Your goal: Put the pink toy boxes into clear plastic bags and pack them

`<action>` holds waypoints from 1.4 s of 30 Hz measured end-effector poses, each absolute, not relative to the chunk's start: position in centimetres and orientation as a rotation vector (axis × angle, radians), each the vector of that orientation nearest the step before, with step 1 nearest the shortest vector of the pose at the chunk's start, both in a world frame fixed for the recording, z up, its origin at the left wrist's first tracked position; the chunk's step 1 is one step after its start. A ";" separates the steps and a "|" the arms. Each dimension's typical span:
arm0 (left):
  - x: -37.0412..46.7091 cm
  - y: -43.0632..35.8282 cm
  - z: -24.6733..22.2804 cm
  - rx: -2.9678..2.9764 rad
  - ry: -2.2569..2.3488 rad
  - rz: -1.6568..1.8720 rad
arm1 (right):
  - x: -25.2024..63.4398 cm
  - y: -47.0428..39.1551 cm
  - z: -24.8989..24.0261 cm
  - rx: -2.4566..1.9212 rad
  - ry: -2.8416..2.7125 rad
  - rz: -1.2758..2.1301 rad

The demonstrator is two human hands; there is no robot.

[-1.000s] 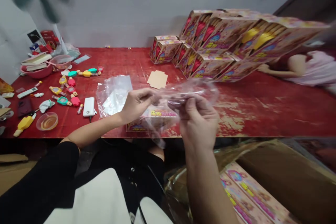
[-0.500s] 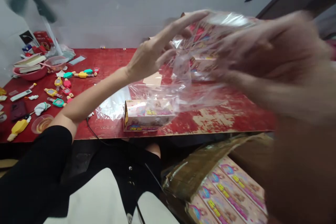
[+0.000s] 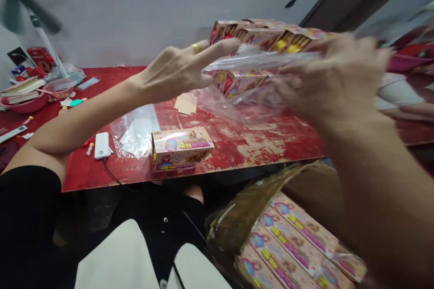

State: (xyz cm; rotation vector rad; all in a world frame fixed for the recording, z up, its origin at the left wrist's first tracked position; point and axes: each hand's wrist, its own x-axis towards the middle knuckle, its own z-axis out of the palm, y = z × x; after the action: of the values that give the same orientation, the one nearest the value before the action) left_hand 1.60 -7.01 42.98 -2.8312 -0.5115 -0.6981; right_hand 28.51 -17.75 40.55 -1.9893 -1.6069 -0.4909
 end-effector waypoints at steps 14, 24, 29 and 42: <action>-0.8 3.8 17.7 -2.934 -0.958 -1.188 | 30.4 -9.6 20.1 -1.963 -1.841 -0.384; -7.8 -3.8 14.9 -3.004 -0.441 -1.614 | 29.1 -20.4 11.1 -1.377 -1.870 -0.396; -9.1 -6.1 16.4 -3.025 -0.376 -1.561 | 27.0 -22.1 11.6 -1.328 -1.948 -0.456; -9.8 -12.8 10.2 -2.976 -0.750 -1.556 | 25.4 -25.8 2.1 -1.467 -1.852 -0.040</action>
State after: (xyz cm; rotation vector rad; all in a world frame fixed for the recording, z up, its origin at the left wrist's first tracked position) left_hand -9.82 -12.84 10.24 -2.9755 -0.7499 -1.5562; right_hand 25.39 -25.81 2.10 -1.4672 -1.8525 -0.0400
